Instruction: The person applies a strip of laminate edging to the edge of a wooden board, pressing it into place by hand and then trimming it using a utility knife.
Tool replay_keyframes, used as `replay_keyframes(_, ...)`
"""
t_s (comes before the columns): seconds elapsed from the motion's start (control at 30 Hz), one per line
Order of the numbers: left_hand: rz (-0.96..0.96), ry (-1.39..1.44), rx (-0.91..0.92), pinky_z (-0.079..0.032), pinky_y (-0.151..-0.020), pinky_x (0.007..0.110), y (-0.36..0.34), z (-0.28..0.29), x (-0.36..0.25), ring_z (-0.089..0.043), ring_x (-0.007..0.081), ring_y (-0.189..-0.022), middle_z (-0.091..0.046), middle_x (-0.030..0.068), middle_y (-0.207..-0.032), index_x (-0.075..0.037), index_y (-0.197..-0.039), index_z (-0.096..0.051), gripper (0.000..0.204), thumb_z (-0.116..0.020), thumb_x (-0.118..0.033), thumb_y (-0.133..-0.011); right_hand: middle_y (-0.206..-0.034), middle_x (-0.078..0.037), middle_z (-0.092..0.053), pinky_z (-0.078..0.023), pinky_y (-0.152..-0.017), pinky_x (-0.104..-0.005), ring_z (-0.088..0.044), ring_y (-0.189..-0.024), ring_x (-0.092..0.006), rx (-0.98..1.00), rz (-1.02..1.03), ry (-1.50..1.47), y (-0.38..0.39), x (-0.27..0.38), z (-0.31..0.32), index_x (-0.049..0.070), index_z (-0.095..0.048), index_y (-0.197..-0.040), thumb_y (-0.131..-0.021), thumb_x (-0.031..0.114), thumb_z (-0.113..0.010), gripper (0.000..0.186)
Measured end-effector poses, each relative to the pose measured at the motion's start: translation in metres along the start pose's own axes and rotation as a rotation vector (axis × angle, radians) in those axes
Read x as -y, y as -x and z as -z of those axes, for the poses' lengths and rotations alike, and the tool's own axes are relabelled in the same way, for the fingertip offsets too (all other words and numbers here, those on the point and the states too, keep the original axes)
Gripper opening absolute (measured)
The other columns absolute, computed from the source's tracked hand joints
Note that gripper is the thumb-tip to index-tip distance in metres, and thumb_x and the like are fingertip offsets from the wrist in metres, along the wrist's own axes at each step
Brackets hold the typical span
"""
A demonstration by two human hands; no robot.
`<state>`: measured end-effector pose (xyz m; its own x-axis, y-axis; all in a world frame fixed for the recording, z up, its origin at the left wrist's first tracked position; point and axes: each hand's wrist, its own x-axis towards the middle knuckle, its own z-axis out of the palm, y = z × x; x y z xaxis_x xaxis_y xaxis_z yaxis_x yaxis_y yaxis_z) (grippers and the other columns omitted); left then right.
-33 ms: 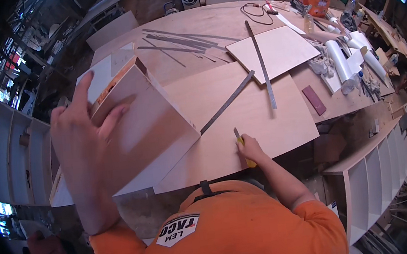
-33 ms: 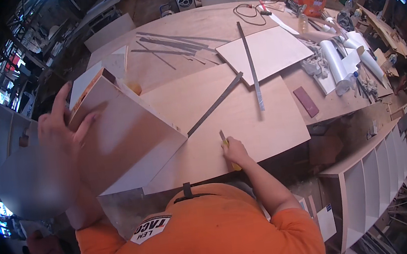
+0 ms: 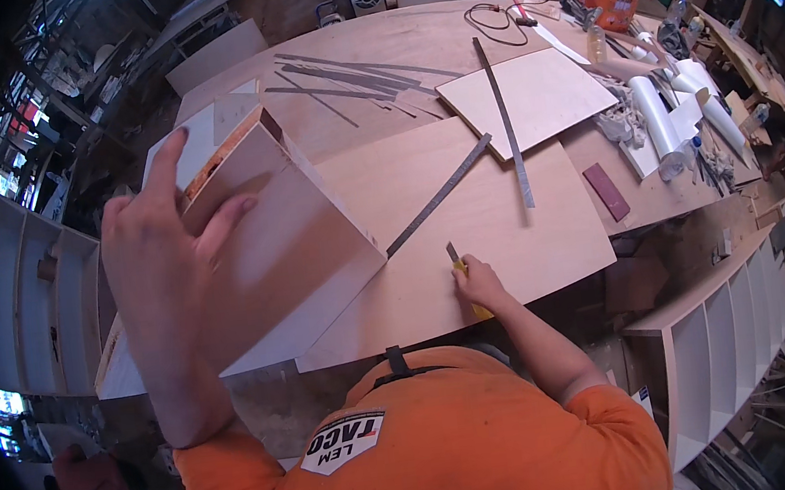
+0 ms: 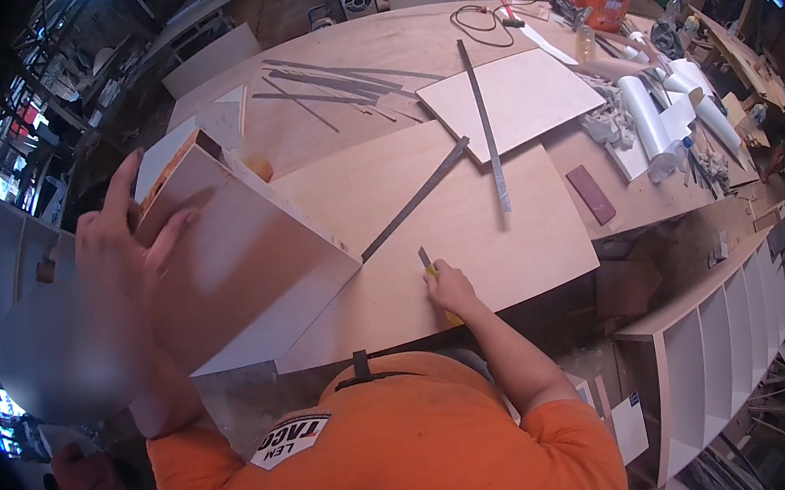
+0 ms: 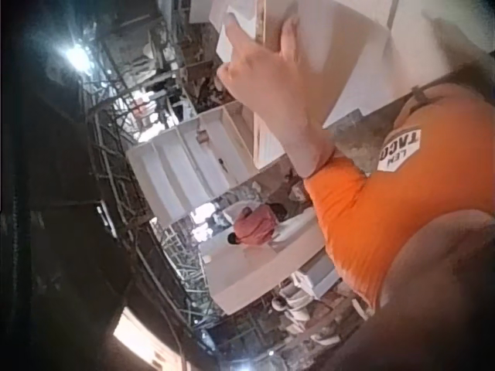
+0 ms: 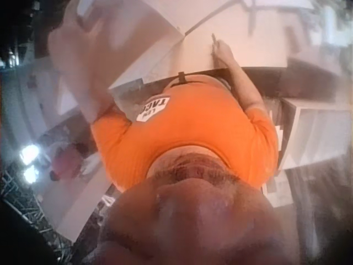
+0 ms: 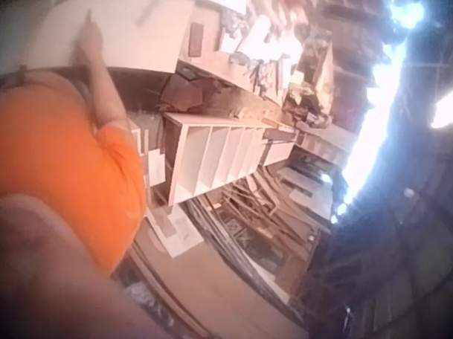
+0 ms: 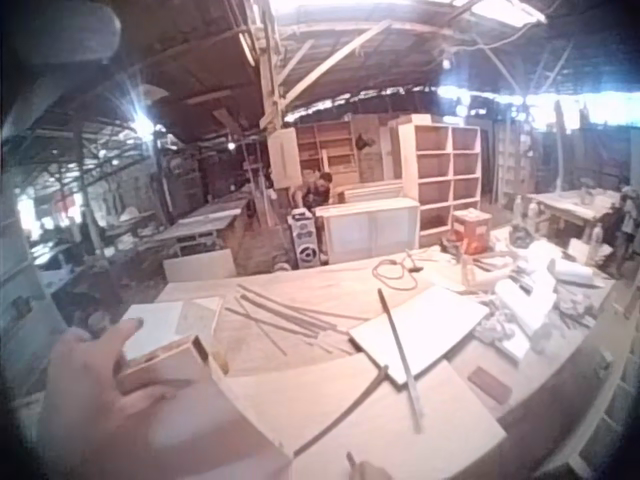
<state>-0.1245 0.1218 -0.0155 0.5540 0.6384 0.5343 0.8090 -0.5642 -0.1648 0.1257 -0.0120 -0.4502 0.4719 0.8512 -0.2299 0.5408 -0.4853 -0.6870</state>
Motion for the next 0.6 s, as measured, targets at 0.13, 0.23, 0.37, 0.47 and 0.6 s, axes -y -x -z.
replay_keyframes(0.13, -0.027, -0.019, 0.029, -0.048, -0.075, 0.040, -0.016, -0.012, -0.017, -0.065, 0.0299, -0.071, -0.070, 0.0148, -0.083, -0.010, -0.129, -0.056, 0.076, -0.082, -0.045, -0.067, -0.085, -0.025, -0.067, -0.053, -0.075, -0.0474, -0.066, -0.082, -0.0421, 0.086, -0.057, -0.314, -0.013, 0.027, -0.013, -0.001, -0.059, -0.101, -0.091, 0.029, -0.058, 0.031)
replay_keyframes(0.23, 0.086, 0.003, 0.152, -0.052, -0.079, 0.042, -0.025, -0.020, -0.027, -0.067, 0.0336, -0.088, -0.070, 0.0163, -0.094, -0.013, -0.132, -0.055, 0.083, -0.084, -0.047, -0.062, -0.082, -0.024, -0.067, -0.054, -0.072, -0.0447, -0.066, -0.078, -0.0421, 0.047, 0.072, -0.316, -0.033, 0.020, -0.042, -0.001, -0.059, -0.106, -0.093, 0.029, -0.057, 0.033)
replay_keyframes(0.37, 0.140, -0.028, 0.187, -0.052, -0.079, 0.041, -0.019, -0.009, -0.038, -0.068, 0.0331, -0.091, -0.070, 0.0153, -0.097, -0.013, -0.131, -0.056, 0.084, -0.085, -0.048, -0.059, -0.084, -0.025, -0.066, -0.053, -0.070, -0.0478, -0.065, -0.078, -0.0445, 0.075, 0.196, -0.169, -0.062, 0.018, -0.076, -0.001, -0.056, -0.107, -0.093, 0.027, -0.050, 0.032)
replay_keyframes(0.47, 0.039, -0.056, 0.076, -0.053, -0.066, 0.039, -0.009, -0.010, -0.042, -0.069, 0.0297, -0.078, -0.070, 0.0125, -0.085, -0.010, -0.126, -0.057, 0.080, -0.086, -0.041, -0.058, -0.087, -0.027, -0.065, -0.052, -0.072, -0.0510, -0.065, -0.082, -0.0453, 0.104, 0.147, -0.002, -0.062, 0.035, -0.073, -0.001, -0.054, -0.101, -0.092, 0.025, -0.048, 0.028)
replay_keyframes(0.6, 0.134, -0.036, 0.116, -0.053, -0.074, 0.040, -0.006, -0.010, -0.043, -0.069, 0.0316, -0.087, -0.071, 0.0129, -0.101, -0.013, -0.129, -0.058, 0.087, -0.086, -0.045, -0.054, -0.087, -0.028, -0.065, -0.052, -0.073, -0.0526, -0.065, -0.082, -0.0441, 0.220, 0.180, 0.198, -0.058, 0.068, -0.052, -0.001, -0.050, -0.101, -0.091, 0.022, -0.048, 0.025)
